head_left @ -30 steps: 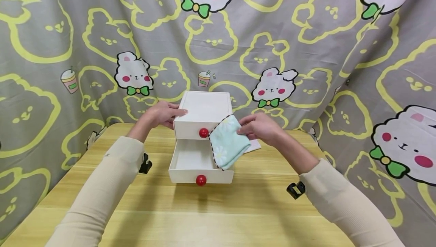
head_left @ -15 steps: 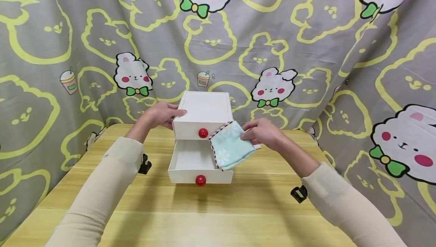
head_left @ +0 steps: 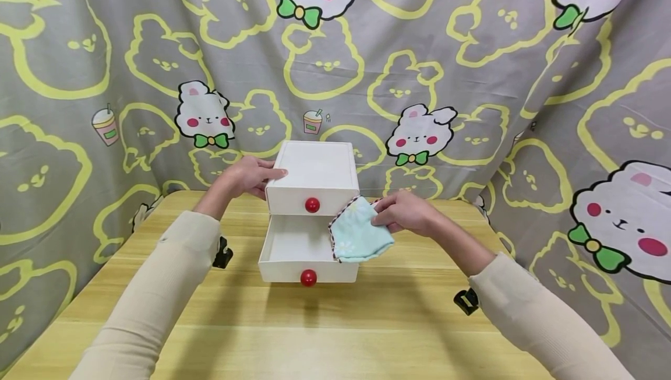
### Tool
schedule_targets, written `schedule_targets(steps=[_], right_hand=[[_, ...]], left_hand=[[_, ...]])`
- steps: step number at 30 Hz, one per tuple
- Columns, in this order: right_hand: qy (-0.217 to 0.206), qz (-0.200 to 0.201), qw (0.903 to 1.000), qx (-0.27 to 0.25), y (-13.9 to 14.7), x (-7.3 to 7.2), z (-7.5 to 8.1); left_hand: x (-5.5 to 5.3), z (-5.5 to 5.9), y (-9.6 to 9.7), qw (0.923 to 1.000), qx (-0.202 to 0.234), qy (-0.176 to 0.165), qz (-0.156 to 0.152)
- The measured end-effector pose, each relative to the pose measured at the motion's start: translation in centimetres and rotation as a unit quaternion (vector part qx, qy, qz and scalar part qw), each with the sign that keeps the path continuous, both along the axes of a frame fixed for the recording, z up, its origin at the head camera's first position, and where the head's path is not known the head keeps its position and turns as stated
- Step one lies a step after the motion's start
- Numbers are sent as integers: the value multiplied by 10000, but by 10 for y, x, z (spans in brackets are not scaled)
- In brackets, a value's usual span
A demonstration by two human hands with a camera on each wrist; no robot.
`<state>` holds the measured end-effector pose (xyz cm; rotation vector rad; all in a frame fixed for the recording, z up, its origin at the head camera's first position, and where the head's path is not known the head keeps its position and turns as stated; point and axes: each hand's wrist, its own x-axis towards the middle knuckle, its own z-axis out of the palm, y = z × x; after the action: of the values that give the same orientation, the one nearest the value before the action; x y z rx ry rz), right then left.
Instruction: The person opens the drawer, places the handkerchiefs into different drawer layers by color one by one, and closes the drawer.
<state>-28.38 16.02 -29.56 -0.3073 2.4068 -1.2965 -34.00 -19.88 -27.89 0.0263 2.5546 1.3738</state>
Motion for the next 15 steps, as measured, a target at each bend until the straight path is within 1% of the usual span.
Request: schedule_targets(steps=[5,9,15], right_hand=[[-236,33,9997,70,-1,0,0],[-323,-46,9992,-225,-6,2,-5],[-291,-118,9970,-710,-17,6,-14]], left_hand=[[0,-1,-1,10000,19,-29,-1],[0,-1,-1,10000,31,-23,12],[-1,-1,-1,10000,16,-7,10]])
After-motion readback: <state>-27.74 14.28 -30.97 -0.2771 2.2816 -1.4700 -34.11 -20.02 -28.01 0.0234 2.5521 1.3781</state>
